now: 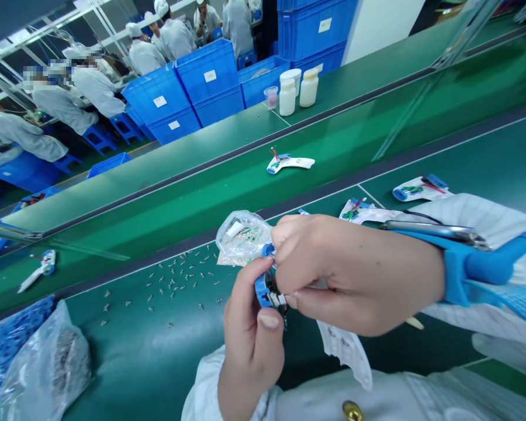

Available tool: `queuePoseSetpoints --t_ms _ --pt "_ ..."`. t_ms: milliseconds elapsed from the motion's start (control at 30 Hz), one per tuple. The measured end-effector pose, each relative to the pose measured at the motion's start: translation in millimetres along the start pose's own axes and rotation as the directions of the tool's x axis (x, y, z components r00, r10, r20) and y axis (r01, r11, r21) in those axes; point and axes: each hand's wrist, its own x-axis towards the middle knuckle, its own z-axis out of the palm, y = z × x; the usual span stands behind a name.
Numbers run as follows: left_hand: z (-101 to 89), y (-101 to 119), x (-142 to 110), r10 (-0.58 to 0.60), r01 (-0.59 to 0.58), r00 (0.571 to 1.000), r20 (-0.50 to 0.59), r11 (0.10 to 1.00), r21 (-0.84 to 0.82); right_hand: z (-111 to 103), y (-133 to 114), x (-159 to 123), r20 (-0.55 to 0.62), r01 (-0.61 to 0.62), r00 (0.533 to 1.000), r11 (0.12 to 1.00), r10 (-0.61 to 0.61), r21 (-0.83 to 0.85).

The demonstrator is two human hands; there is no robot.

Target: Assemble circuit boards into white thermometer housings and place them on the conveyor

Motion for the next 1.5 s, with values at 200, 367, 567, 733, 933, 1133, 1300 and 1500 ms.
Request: queuePoseSetpoints --t_ms 200,367,567,733,933,1133,1300,1500 --pt "-1.7 1.9 -0.4 0.037 -0.040 0.998 0.059 0.997 0.063 -1.2 -2.5 -0.1 0.015 -0.006 1.000 1.000 0.006 -0.029" --pt "0.0 -0.2 -1.6 0.059 -0.068 0.997 0.055 0.984 0.166 -0.6 -1.7 0.0 0.049 -0.066 0.997 0.998 0.068 -0.024" --pt "-0.4 0.1 -4.8 0.114 -0.126 0.992 0.056 0.942 0.310 0.5 -0.8 -2.0 0.057 -0.085 0.995 0.995 0.083 0.043" --pt "2.7 9.0 -6.5 0.011 -0.049 0.997 0.082 0.882 0.469 -0.1 -1.1 -2.1 0.076 -0.122 0.990 0.993 0.122 -0.002" --pt "19.6 28.7 -8.4 -0.146 0.107 0.989 -0.007 0.691 0.715 4.1 -4.3 -9.4 0.025 -0.154 0.988 0.988 0.155 -0.020" --pt "24.8 23.9 4.5 -0.246 0.101 0.966 0.073 0.626 0.774 9.8 9.3 -13.7 0.032 -0.146 0.989 0.987 0.145 0.061" --pt "30.6 7.3 27.1 -0.398 0.138 0.896 0.197 0.671 0.728 -4.0 81.5 -28.3 0.087 -0.523 0.850 0.852 0.520 0.017" --pt "27.0 -16.6 29.8 -0.412 0.291 0.909 0.060 0.733 0.615 -100.8 189.6 -92.7 -0.515 -0.939 0.314 0.343 0.798 -0.042"
